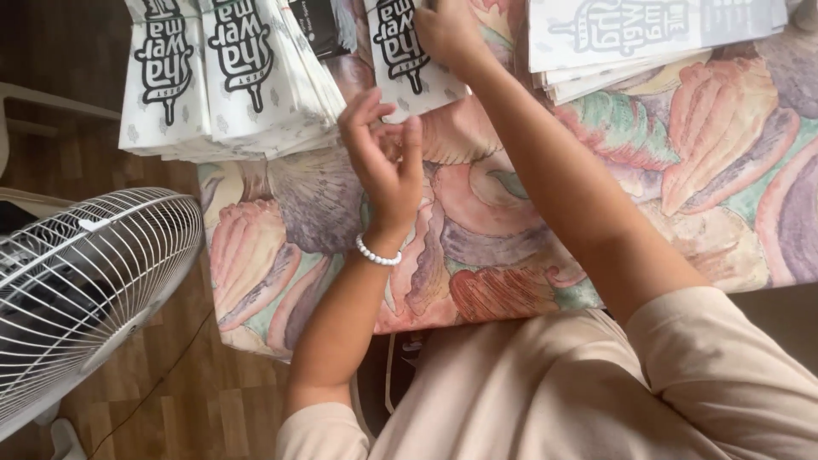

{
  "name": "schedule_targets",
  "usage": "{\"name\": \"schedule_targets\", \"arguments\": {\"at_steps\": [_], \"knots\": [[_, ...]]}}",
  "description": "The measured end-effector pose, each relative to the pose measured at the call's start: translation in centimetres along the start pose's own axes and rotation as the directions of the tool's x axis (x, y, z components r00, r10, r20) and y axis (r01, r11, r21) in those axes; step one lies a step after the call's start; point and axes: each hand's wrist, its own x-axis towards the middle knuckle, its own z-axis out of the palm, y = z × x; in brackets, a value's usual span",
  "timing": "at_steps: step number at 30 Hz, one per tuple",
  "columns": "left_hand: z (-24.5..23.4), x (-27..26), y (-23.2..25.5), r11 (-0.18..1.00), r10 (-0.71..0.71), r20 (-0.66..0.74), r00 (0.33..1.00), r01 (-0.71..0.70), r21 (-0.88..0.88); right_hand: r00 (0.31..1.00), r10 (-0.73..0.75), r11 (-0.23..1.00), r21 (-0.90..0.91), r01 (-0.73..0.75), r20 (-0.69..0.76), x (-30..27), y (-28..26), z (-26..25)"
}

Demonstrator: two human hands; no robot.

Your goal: Folding printed paper wraps and organizing them into stacks secured with rubber bands.

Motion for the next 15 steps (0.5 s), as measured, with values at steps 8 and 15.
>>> {"name": "schedule_targets", "arguments": {"at_steps": [8, 15], "knots": [[-0.2, 0.3, 2.2, 0.995, 0.062, 0.095, 0.993, -0.070, 0.078, 0.939, -0.316, 0.863, -0.370, 0.345, 0.139, -7.1, -3.8, -10.3], [3.8, 1.7, 2.8, 0.957, 0.208, 0.431, 0.878, -0.274, 0.095, 0.950, -0.313, 0.659, -0.725, 0.201, -0.022, -16.2, 16.5, -32.6]]}}
